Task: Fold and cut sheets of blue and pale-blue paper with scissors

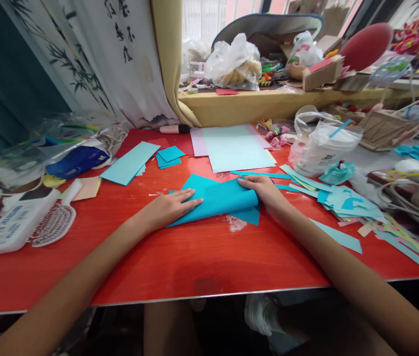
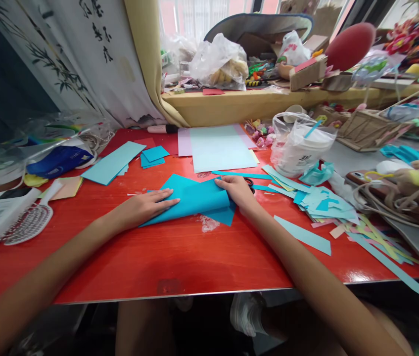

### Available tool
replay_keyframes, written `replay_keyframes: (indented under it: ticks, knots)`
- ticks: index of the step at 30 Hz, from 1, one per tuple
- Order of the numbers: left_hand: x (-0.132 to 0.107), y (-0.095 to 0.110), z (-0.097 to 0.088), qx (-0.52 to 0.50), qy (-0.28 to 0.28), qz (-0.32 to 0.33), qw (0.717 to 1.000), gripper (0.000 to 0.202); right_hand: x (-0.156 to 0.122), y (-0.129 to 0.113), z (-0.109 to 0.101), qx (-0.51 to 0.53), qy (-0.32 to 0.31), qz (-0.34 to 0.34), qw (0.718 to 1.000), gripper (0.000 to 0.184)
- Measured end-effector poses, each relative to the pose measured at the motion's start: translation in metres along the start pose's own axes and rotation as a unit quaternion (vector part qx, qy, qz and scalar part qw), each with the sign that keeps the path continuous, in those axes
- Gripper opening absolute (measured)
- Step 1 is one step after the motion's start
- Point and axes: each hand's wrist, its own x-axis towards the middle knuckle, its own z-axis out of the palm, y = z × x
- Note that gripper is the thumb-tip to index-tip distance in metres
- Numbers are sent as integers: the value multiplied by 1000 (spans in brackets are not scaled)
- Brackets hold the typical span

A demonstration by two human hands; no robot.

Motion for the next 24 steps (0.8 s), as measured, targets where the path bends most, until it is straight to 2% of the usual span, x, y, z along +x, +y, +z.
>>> replay_keyframes:
  ticks: [1, 3, 5, 6, 7, 8, 9, 11, 12, 13, 14, 17, 21, 24]
  knots:
    - [1, 0, 1, -4, 5, 3, 1000, 37, 0, -3, -2, -3, 10, 0, 1000, 21]
    - [2, 1, 1, -2, 11, 13, 1000, 40, -4, -14, -5, -23, 79, -47, 996, 19]
    - [2, 2, 1, 8, 11, 20, 1000, 44, -17, -31, -2, -77, 187, -167, 965, 29]
    - [2, 3, 1, 14, 10, 21, 1000, 46, -28, -40, 4, -114, 204, -224, 946, 33]
    - [1, 4, 1, 23, 8, 20, 999, 48, -40, -48, 12, -157, 181, -260, 935, 35]
    - [1, 5, 0, 32, 7, 18, 999, 50, -53, -53, 24, -210, 127, -285, 927, 35]
    - [0, 6, 0, 40, 5, 15, 999, 52, -65, -56, 37, -268, 45, -308, 912, 36]
    - [-1, 8, -1, 48, -2, 17, 999, 53, -86, -52, 64, -375, -108, -372, 843, 44]
    - [-2, 9, -1, 50, -6, 18, 999, 52, -93, -46, 76, -412, -157, -395, 806, 52]
    - [-2, 9, -2, 53, -12, 18, 998, 50, -97, -39, 84, -435, -179, -401, 786, 59]
    - [-2, 10, -3, 55, -16, 16, 998, 49, -99, -32, 88, -451, -194, -383, 783, 66]
    - [-1, 13, -5, 66, -16, 0, 998, 49, -99, -16, 75, -473, -215, -329, 789, 73]
    - [0, 18, -7, 60, -10, -6, 998, 50, -105, -9, 27, -522, -179, -289, 782, 56]
    - [-1, 24, -6, 60, -4, -22, 998, 45, -114, -5, -4, -563, -155, -277, 763, 47]
